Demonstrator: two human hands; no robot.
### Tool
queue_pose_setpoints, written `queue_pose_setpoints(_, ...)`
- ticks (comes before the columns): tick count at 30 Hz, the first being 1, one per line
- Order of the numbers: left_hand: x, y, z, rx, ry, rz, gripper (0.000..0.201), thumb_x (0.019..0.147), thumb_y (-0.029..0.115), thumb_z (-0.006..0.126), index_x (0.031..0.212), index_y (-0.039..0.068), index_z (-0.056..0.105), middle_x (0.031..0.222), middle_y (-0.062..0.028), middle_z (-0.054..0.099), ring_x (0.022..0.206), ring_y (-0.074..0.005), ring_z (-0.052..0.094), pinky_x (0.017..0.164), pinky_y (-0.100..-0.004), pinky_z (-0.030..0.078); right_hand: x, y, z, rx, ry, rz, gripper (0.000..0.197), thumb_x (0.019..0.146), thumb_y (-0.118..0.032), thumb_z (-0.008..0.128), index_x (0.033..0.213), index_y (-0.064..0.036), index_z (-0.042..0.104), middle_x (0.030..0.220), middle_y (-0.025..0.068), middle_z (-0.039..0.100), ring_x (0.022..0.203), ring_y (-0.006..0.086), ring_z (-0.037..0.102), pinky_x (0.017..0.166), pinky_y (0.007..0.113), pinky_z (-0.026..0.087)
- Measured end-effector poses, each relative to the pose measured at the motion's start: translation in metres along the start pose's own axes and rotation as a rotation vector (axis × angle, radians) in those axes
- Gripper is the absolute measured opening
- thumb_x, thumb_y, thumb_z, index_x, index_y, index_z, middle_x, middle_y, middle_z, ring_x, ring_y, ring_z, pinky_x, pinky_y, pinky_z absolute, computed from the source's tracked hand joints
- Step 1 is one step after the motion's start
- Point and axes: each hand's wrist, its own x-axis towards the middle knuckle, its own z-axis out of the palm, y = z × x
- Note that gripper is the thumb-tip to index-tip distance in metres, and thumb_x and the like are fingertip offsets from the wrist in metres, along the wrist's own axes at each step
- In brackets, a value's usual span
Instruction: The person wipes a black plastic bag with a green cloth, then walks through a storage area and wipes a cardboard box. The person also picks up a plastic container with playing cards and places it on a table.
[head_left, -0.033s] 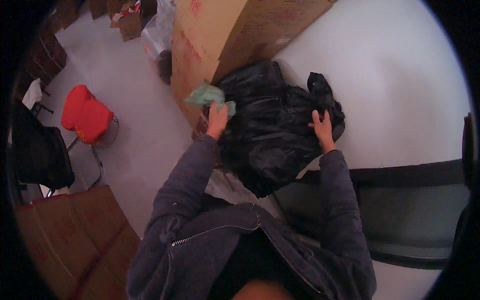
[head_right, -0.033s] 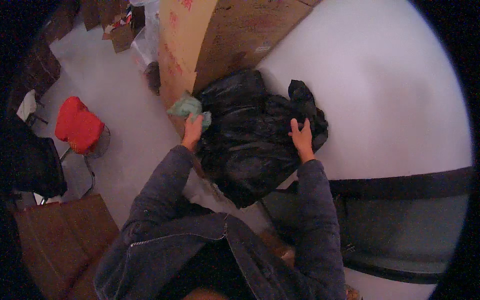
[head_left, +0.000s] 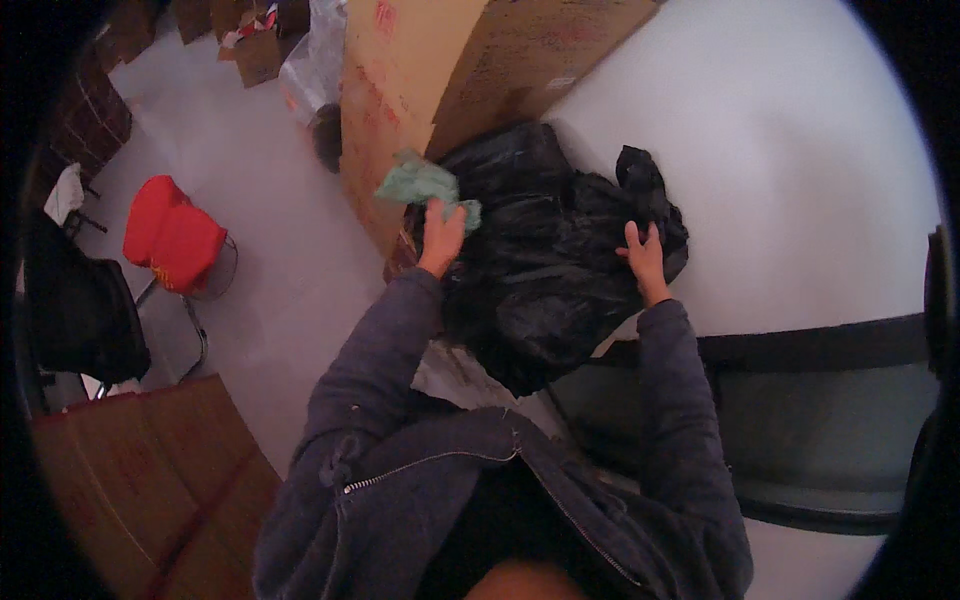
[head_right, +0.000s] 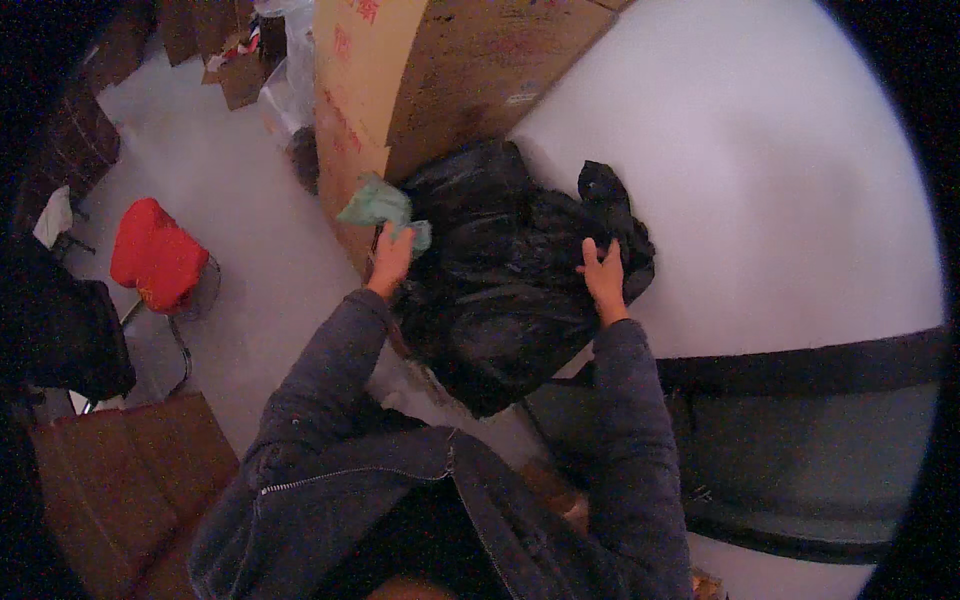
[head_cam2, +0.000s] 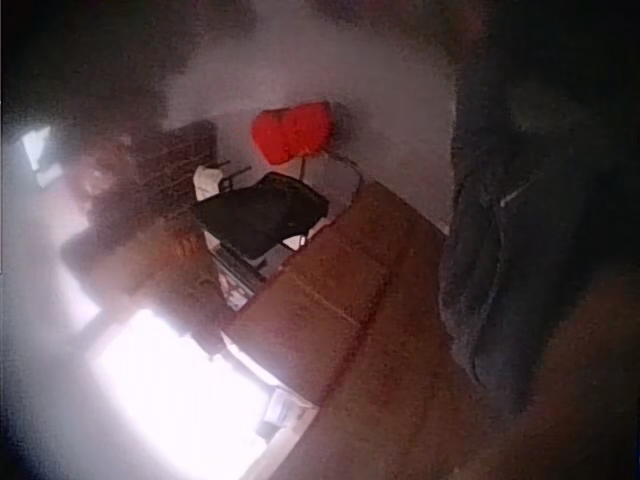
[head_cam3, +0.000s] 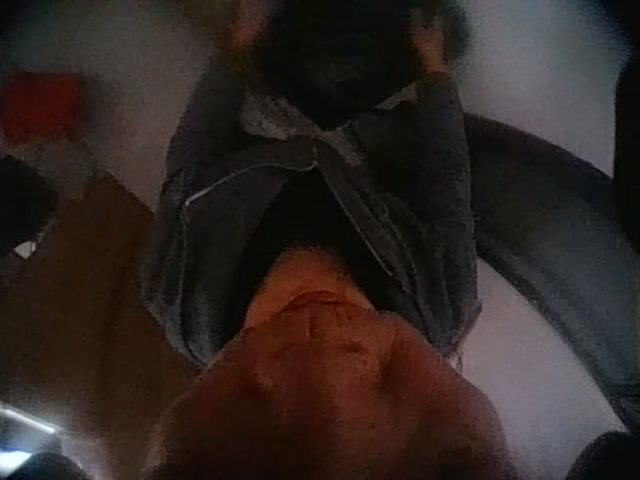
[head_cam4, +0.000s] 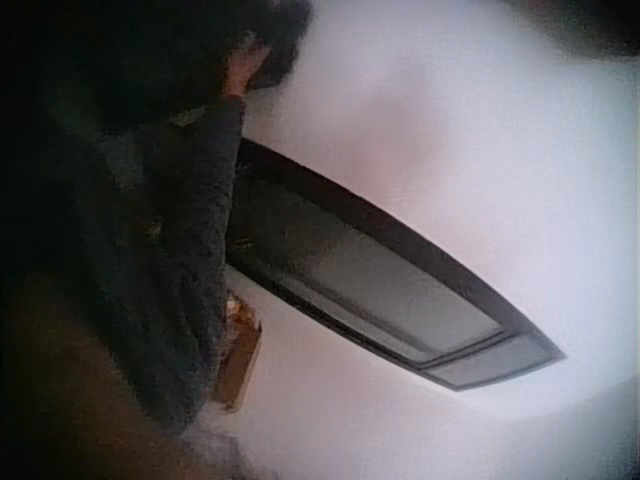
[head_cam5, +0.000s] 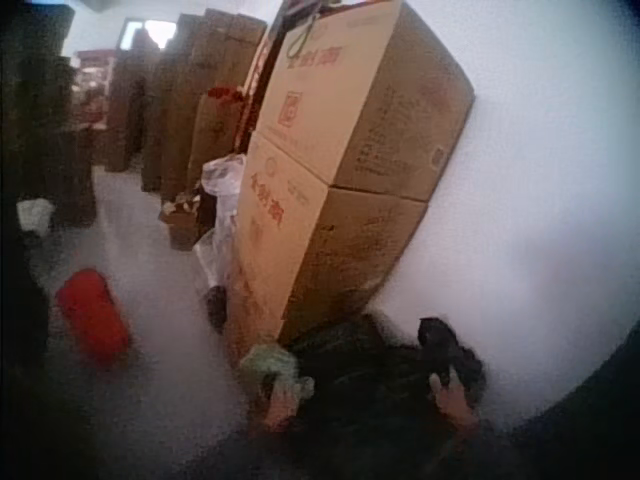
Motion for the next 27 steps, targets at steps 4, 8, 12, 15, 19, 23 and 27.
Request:
queue_pose_setpoints(4, 0.005, 0.022, 0.078, 0.372, -0.231, 0.268, 0.057, 0.083, 0.021, 0.056, 0.130, -0.003, 0.035, 0.134, -0.0233, 0.036, 0.125, -0.0359, 0.033, 0.104, -0.0379, 0.026, 0.025, 0.020, -0.020, 0.072, 0.089, 0.190, 0.087, 0.085, -0.041, 0.060, 0.141, -0.0017, 0.007, 0.118, 0.0181, 0.050, 0.076, 0.0236, 0.062, 0.065, 0.033, 0.050)
queue_pose_setpoints(8, 0.011, 0.040, 0.145, 0.311, -0.392, 0.538, 0.054, 0.074, 0.021, 0.062, 0.120, -0.002, 0.043, 0.130, -0.0238, 0.038, 0.122, -0.0478, 0.027, 0.102, -0.0511, 0.024, 0.049, 0.027, -0.023, 0.093, 0.154, 0.254, 0.084, 0.083, -0.045, 0.061, 0.138, -0.0042, 0.012, 0.115, 0.0148, 0.052, 0.077, 0.0231, 0.062, 0.060, 0.032, 0.051)
queue_pose_setpoints(12, 0.002, 0.050, 0.160, 0.729, -0.672, 0.600, 0.056, 0.077, 0.029, 0.061, 0.119, -0.003, 0.044, 0.124, -0.0236, 0.040, 0.127, -0.0511, 0.018, 0.099, -0.0639, 0.016, 0.048, 0.011, -0.014, 0.133, 0.213, 0.279, 0.074, 0.081, -0.047, 0.062, 0.129, -0.0055, 0.025, 0.113, 0.0130, 0.053, 0.077, 0.0241, 0.062, 0.058, 0.032, 0.052)
queue_pose_setpoints(15, 0.004, 0.047, 0.138, 0.915, -0.807, 0.662, 0.056, 0.077, 0.034, 0.062, 0.118, 0.000, 0.047, 0.124, -0.0204, 0.042, 0.129, -0.0504, 0.016, 0.094, -0.0721, 0.013, 0.044, -0.006, -0.008, 0.107, 0.214, 0.305, 0.074, 0.079, -0.045, 0.065, 0.126, -0.0031, 0.027, 0.112, 0.0124, 0.052, 0.077, 0.0244, 0.062, 0.058, 0.034, 0.052)
queue_pose_setpoints(19, 0.021, 0.032, 0.114, 1.113, -0.818, 0.580, 0.051, 0.078, 0.035, 0.059, 0.116, 0.002, 0.052, 0.126, -0.0175, 0.042, 0.130, -0.0481, 0.016, 0.092, -0.0754, 0.010, 0.050, -0.008, -0.013, 0.087, 0.251, 0.294, 0.065, 0.077, -0.035, 0.070, 0.119, 0.0011, 0.036, 0.102, 0.0108, 0.056, 0.071, 0.0225, 0.061, 0.056, 0.034, 0.052)
queue_pose_setpoints(23, 0.041, 0.003, 0.085, 1.375, -0.726, 0.464, 0.049, 0.080, 0.034, 0.055, 0.117, 0.002, 0.054, 0.127, -0.0164, 0.044, 0.130, -0.0472, 0.017, 0.092, -0.0755, 0.010, 0.072, 0.023, -0.020, 0.233, 0.312, 0.293, 0.043, 0.077, -0.018, 0.070, 0.108, 0.0022, 0.047, 0.085, 0.0099, 0.059, 0.059, 0.0186, 0.059, 0.048, 0.030, 0.049)
queue_pose_setpoints(27, 0.056, -0.020, 0.051, 1.173, -0.539, 0.157, 0.049, 0.078, 0.033, 0.057, 0.115, 0.000, 0.054, 0.124, -0.0186, 0.049, 0.126, -0.0444, 0.030, 0.091, -0.0715, 0.020, 0.087, 0.043, -0.032, 0.332, 0.259, 0.259, 0.018, 0.081, -0.013, 0.063, 0.092, -0.0018, 0.054, 0.074, 0.0067, 0.059, 0.052, 0.0153, 0.056, 0.044, 0.029, 0.049)
